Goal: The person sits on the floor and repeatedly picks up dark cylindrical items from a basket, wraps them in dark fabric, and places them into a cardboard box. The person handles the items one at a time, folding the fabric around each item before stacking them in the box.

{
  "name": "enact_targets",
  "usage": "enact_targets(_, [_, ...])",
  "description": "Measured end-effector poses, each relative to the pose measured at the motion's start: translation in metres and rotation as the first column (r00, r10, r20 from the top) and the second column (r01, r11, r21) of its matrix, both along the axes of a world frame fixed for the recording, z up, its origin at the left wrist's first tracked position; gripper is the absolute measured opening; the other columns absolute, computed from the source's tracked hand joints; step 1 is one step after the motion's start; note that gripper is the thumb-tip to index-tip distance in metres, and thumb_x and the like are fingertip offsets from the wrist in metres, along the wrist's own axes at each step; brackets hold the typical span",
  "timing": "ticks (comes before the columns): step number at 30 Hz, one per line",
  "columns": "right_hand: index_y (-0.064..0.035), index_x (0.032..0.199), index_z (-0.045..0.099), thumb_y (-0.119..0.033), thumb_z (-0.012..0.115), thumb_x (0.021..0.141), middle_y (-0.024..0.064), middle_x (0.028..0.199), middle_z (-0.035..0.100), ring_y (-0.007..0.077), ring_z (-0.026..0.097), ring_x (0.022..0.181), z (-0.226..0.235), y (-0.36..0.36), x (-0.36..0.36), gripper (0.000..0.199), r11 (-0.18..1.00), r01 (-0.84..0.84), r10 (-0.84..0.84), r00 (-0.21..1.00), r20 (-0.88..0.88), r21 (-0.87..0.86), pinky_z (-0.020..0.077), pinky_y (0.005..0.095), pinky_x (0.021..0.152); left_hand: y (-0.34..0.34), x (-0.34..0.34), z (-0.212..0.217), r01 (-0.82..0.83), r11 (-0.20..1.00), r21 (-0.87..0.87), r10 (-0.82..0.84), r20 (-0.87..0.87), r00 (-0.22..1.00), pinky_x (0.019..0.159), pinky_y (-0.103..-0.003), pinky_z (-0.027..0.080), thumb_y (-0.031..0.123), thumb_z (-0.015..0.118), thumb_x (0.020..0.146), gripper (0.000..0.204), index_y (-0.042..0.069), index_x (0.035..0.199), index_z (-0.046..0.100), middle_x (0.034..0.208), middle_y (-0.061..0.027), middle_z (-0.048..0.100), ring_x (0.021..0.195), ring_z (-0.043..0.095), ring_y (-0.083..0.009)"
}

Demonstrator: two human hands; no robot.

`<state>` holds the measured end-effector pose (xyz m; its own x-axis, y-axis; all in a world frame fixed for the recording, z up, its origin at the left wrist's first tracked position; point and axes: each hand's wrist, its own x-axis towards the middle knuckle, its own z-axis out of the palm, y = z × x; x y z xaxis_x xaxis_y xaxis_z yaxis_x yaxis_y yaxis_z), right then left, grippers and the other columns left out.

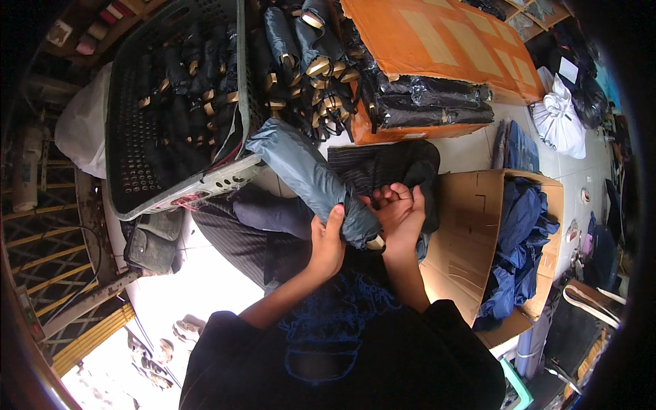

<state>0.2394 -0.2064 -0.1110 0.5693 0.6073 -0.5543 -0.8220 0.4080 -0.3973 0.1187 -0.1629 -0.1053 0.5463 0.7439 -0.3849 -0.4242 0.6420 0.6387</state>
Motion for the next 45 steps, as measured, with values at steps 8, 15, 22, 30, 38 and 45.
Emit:
enact_targets(8, [-0.0065, 0.085, 0.053, -0.044, 0.038, 0.095, 0.0078, 0.078, 0.049, 0.0248, 0.051, 0.078, 0.0, 0.005, -0.007, 0.042, 0.999, -0.031, 0.032, 0.997, 0.064, -0.024, 0.0435, 0.0456, 0.08, 0.001, -0.001, 0.007, 0.008, 0.997, 0.073, -0.01, 0.02, 1.0, 0.089, -0.033, 0.048, 0.013, 0.057, 0.093, 0.024, -0.003, 0.111, 0.056, 0.104, -0.0112, 0.065, 0.097, 0.062, -0.0185])
enact_targets(15, [0.0004, 0.124, 0.05, -0.025, 0.06, 0.088, 0.0139, 0.114, 0.056, 0.0227, 0.052, 0.11, 0.022, -0.004, -0.021, 0.045, 0.887, -0.249, 0.453, 0.298, 0.84, -0.39, 0.0394, 0.0346, 0.095, 0.01, -0.003, -0.005, -0.065, 0.998, -0.004, 0.065, 0.024, 0.998, 0.088, -0.032, 0.044, 0.013, 0.063, 0.089, 0.025, 0.001, 0.109, 0.057, 0.102, -0.006, 0.063, 0.095, 0.058, -0.0153])
enact_targets(22, [0.0015, 0.12, 0.055, -0.007, 0.078, 0.071, 0.0183, 0.112, 0.055, 0.0294, 0.058, 0.101, 0.029, 0.004, -0.026, 0.055, 0.94, -0.129, 0.311, -0.052, 0.949, -0.315, 0.0459, 0.0362, 0.087, 0.044, -0.005, 0.026, -0.119, 0.987, 0.11, 0.117, 0.022, 0.993, 0.084, -0.031, 0.048, 0.011, 0.069, 0.083, 0.027, -0.001, 0.104, 0.057, 0.101, -0.0086, 0.063, 0.092, 0.06, -0.0168])
enact_targets(30, [0.0028, 0.113, 0.057, -0.004, 0.073, 0.07, 0.022, 0.11, 0.051, 0.0321, 0.056, 0.097, 0.039, 0.004, -0.035, 0.046, 0.957, -0.085, 0.269, -0.109, 0.957, -0.278, 0.0462, 0.0388, 0.084, 0.036, -0.002, 0.046, -0.075, 0.988, 0.137, 0.073, 0.016, 0.997, 0.076, -0.028, 0.049, 0.011, 0.079, 0.073, 0.029, 0.0, 0.094, 0.062, 0.089, -0.0066, 0.065, 0.081, 0.061, -0.0146])
enact_targets(38, [-0.0004, 0.119, 0.048, -0.007, 0.064, 0.078, 0.0226, 0.109, 0.047, 0.0282, 0.051, 0.093, 0.047, 0.005, -0.039, 0.044, 0.992, -0.12, 0.049, 0.15, 0.988, -0.031, 0.0421, 0.0398, 0.085, 0.029, 0.004, 0.054, -0.062, 0.979, 0.194, 0.041, 0.109, 0.993, 0.074, -0.028, 0.047, 0.018, 0.082, 0.069, 0.041, 0.001, 0.098, 0.059, 0.09, -0.0065, 0.062, 0.082, 0.059, -0.0151])
enact_targets(45, [-0.0015, 0.11, 0.05, -0.01, 0.061, 0.084, 0.0239, 0.108, 0.046, 0.0262, 0.049, 0.092, 0.046, 0.004, -0.036, 0.03, 0.99, -0.065, 0.125, -0.067, 0.99, -0.129, 0.0429, 0.0394, 0.081, 0.027, 0.001, 0.036, -0.009, 0.961, 0.277, -0.015, 0.084, 0.996, 0.079, -0.032, 0.047, 0.048, 0.077, 0.073, 0.072, 0.004, 0.117, 0.042, 0.1, -0.0092, 0.054, 0.092, 0.055, -0.019])
